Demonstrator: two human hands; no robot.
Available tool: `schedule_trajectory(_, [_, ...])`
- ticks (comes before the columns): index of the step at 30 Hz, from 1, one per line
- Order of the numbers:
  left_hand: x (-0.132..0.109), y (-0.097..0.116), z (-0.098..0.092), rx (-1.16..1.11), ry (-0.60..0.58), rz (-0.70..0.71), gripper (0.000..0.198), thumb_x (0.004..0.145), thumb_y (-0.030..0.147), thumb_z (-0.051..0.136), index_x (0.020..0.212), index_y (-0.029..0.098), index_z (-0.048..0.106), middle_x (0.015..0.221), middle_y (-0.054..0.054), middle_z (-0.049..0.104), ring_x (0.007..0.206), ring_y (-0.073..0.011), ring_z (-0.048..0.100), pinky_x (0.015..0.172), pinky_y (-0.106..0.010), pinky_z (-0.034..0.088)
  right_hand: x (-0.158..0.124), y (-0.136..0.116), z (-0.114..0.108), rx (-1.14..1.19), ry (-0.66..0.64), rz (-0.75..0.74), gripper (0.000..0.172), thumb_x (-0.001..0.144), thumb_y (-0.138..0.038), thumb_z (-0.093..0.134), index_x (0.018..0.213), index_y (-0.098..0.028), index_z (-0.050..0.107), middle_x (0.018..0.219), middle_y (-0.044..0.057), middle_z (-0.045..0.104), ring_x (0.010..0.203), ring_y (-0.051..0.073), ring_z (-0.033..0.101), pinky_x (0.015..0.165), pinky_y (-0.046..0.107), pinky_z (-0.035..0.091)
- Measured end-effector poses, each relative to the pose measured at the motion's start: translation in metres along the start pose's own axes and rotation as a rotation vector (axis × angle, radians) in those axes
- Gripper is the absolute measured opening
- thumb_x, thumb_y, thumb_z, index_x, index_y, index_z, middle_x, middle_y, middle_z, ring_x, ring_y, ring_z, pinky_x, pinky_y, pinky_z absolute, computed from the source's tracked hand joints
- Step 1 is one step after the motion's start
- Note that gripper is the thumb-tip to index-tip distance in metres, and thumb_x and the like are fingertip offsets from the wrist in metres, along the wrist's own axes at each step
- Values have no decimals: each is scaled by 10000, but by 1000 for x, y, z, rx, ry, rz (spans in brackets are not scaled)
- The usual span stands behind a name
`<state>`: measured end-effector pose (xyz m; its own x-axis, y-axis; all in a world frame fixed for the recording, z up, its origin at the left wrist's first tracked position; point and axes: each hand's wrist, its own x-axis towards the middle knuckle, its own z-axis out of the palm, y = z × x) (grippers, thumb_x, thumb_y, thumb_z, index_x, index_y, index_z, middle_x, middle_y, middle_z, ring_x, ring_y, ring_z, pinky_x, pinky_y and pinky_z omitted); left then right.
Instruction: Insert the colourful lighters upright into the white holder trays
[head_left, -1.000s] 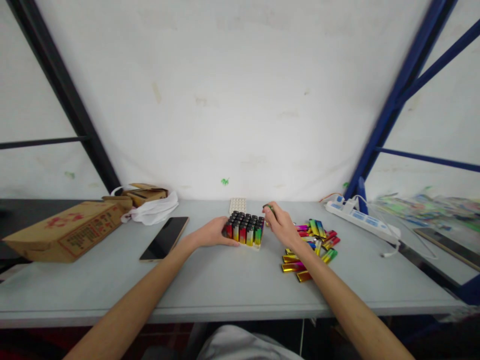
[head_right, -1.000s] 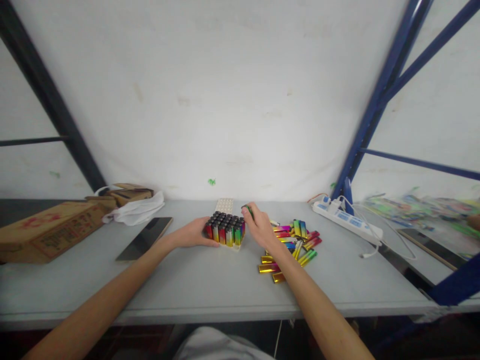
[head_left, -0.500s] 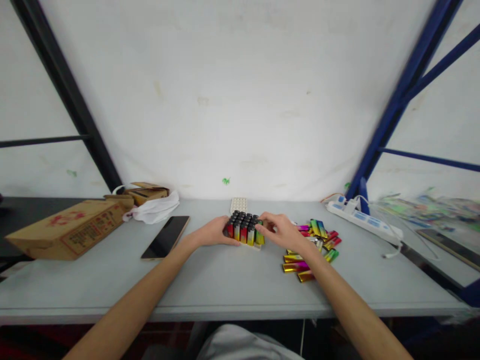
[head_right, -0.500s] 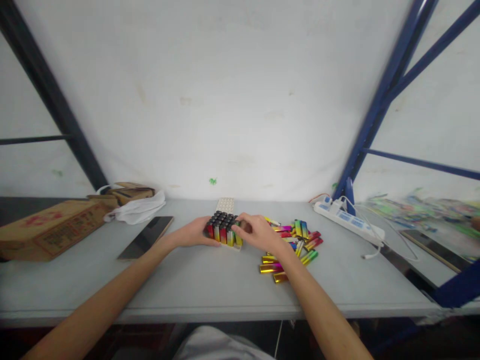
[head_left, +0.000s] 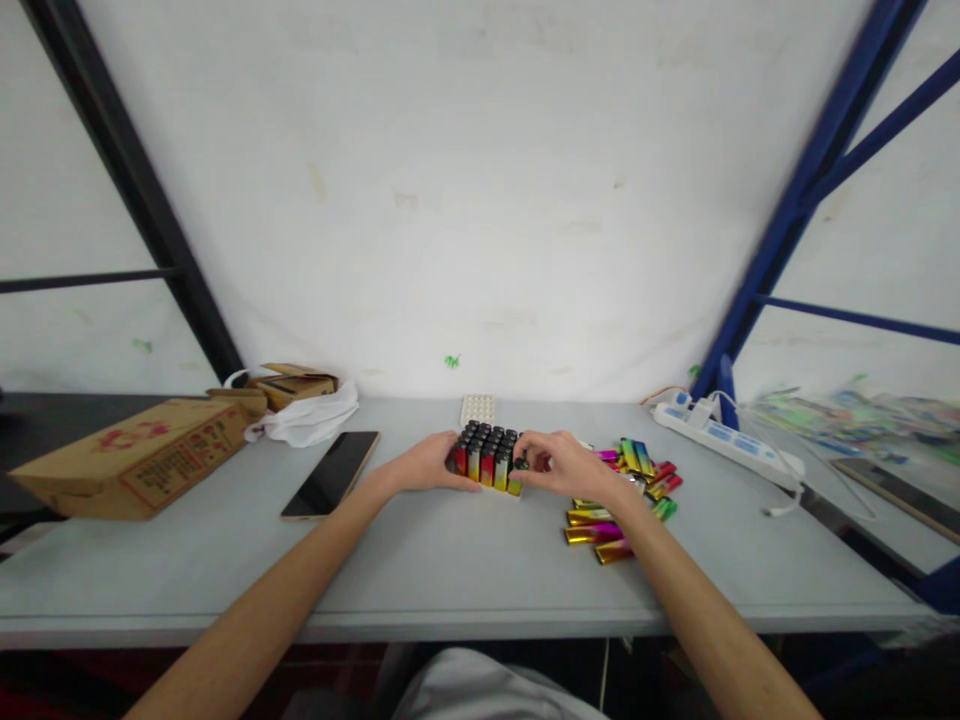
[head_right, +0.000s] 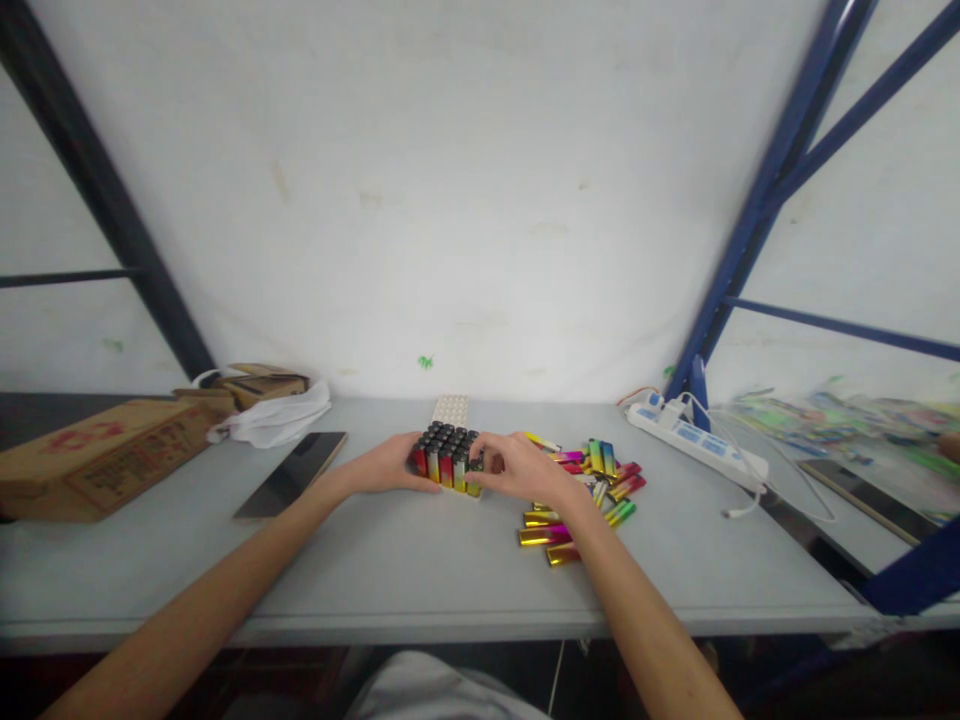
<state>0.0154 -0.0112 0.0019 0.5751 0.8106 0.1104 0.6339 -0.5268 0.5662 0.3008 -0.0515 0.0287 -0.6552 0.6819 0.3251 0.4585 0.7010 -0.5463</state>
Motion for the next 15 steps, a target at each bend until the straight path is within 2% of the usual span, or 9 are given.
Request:
schedule_trajectory(4, [0,-2,0,6,4,5,754,650,632,835,1224,173,666,1208,-84,737,1080,-327,674,949,-379,522,0,-2,-2,20,-58,24,229,908,-388,706,1008,-191,649,695,-15,702,594,145,620,586,239,425])
schedule_trajectory(7, [0,-3,1,27,17,5,772,643,660,825,1221,172,670,1195,-90,737,1058,-327,678,935,-384,526,1,-2,1,-107,-38,30,231,896,-356,727,1057,-203,666,729,-10,715,635,156,637,624,249,430])
schedule_trajectory(11, [0,-3,0,29,25,15,756,634,669,822,1194,179,686,1172,-88,744,1046,-326,681,923,-379,531,2,1,3,-196,15,22,465,845,-396,785,1245,-224,621,736,-23,709,647,161,632,627,251,422])
schedule_trajectory(13, [-1,-2,-1,9,18,26,743,631,657,827,1181,177,692,1140,-85,753,1025,-322,687,900,-373,540,3,0,0,-128,68,24,426,877,-458,743,1207,-208,641,658,-37,669,575,141,591,578,240,405])
schedule_trajectory(15, [-3,-2,-2,-13,17,42,724,625,636,836,1161,169,699,1099,-84,763,989,-313,693,877,-367,549,3,-11,-7,-23,186,16,334,953,-492,635,1064,-181,683,595,-34,624,522,121,546,541,232,396])
